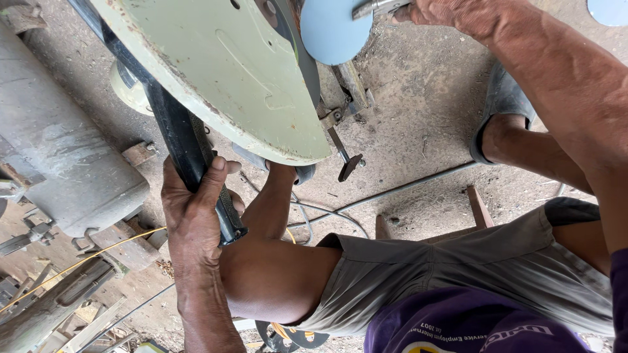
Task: The person uses a bench grinder to smooth the edges of circular metal discs. They hold each disc with pliers against the spinning wheel, rotate it to grind all edges, then place the finished disc on the floor before picking up the next one.
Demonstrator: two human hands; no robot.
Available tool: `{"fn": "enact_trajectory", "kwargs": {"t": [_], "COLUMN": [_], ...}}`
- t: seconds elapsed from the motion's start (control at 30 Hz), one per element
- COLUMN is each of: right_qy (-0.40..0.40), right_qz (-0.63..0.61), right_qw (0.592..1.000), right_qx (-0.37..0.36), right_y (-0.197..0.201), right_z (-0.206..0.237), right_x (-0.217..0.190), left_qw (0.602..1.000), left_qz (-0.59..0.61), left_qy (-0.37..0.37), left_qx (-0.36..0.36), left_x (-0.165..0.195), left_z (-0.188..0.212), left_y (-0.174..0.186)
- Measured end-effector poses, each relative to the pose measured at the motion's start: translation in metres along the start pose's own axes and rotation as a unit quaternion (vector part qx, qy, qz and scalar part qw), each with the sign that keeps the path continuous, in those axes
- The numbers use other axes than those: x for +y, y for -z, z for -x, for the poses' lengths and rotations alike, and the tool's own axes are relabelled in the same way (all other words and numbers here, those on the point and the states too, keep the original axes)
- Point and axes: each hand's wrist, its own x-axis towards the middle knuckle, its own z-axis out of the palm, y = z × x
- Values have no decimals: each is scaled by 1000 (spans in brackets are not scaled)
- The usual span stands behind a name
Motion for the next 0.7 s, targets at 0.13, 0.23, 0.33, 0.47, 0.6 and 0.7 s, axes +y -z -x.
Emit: {"fn": "enact_trajectory", "kwargs": {"t": [0.13,0.23,0.33,0.47,0.6,0.7], "right_qy": [-19,-24,-34,-64,-91,-102], "right_qz": [-56,-61,-104,-205,-328,-380], "right_qw": [998,998,994,977,940,919], "right_qx": [-12,-19,-24,-12,4,13], "right_y": [8,11,11,7,2,-1], "right_z": [5,8,2,-16,-36,-42], "right_x": [3,6,8,0,-14,-19], "left_qw": [1000,1000,1000,1000,1000,1000], "left_qz": [-5,-6,-9,-15,-8,-26], "left_qy": [13,15,12,16,18,7], "left_qx": [4,4,3,2,3,3], "left_x": [1,2,4,6,6,5], "left_z": [1,2,2,1,0,-1], "left_y": [0,0,-2,-2,-2,-2]}}
